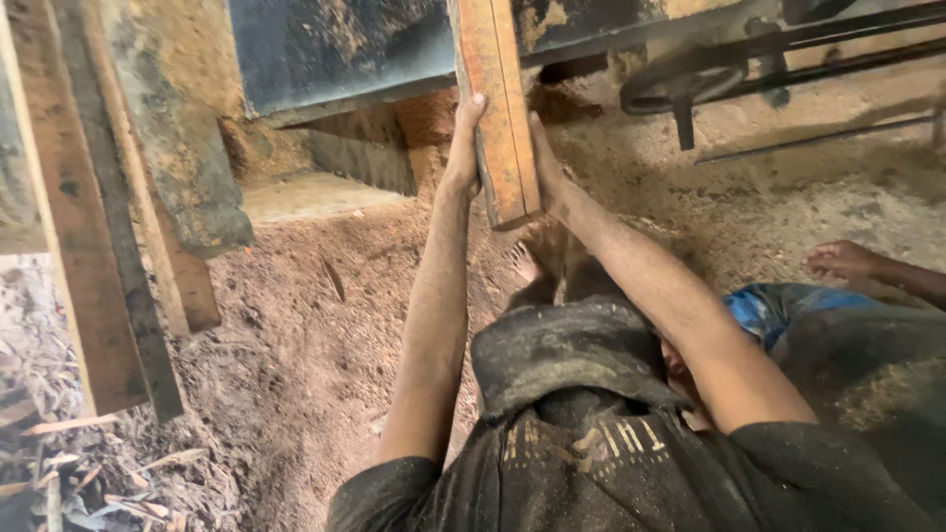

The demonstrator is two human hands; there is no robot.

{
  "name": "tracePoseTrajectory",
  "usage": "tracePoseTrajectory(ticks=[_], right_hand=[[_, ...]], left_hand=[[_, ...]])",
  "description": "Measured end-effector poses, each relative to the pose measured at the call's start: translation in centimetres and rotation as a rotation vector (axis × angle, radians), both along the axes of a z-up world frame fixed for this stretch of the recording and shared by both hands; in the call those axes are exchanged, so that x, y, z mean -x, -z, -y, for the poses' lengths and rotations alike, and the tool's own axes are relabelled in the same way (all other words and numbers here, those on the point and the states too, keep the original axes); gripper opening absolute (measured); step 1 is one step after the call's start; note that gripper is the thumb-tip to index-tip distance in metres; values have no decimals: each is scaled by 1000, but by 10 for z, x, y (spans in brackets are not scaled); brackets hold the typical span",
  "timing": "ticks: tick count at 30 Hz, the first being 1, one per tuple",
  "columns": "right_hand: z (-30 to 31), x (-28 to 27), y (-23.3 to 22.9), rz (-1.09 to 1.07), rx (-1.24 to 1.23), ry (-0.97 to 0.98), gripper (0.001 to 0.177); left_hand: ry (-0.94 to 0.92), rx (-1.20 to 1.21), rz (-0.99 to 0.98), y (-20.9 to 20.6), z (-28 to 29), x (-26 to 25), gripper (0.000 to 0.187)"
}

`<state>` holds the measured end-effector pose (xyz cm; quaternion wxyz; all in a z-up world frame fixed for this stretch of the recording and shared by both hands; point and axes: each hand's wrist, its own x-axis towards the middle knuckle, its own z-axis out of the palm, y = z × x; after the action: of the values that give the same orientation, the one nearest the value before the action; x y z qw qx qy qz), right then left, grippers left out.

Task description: The person positions and guides large wood beams through a power saw at a workshop station, then wipes away sawdust from the work surface by hand.

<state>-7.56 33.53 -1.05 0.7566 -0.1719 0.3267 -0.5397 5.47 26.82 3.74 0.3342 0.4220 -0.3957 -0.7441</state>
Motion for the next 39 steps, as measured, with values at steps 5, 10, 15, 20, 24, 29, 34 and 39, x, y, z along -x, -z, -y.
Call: tracePoseTrajectory(ticks=[5,10,15,20,24,29,34,39], right_hand=[[-31,-15,-20,87,3,-17,97],[-54,-22,-8,96,6,41,90],[-67,-28,25,83,-71,89,90],[-88,-34,22,105,-50,58,98],[-112,-36,2,-35,-165,-1,103],[-137,-38,-10,-94,-113,-17,107],[-154,-43,16,24,-111,39,102],[-170,-54,27,104,-86,68,98]], left_hand=[[-38,1,-132,-13,-34,-9,85],[-21,68,-166,-16,-59,-16,87],[-36,-29,-146,-4,-76,-23,89],[-16,-69,-213,2,-92,-30,89],[-15,52,-89,-6,-111,-35,89],[-10,-87,-192,1,-135,-43,96],[-49,-18,-114,-9,-160,-42,93],[-4,-5,-175,-10,-180,-47,94]])
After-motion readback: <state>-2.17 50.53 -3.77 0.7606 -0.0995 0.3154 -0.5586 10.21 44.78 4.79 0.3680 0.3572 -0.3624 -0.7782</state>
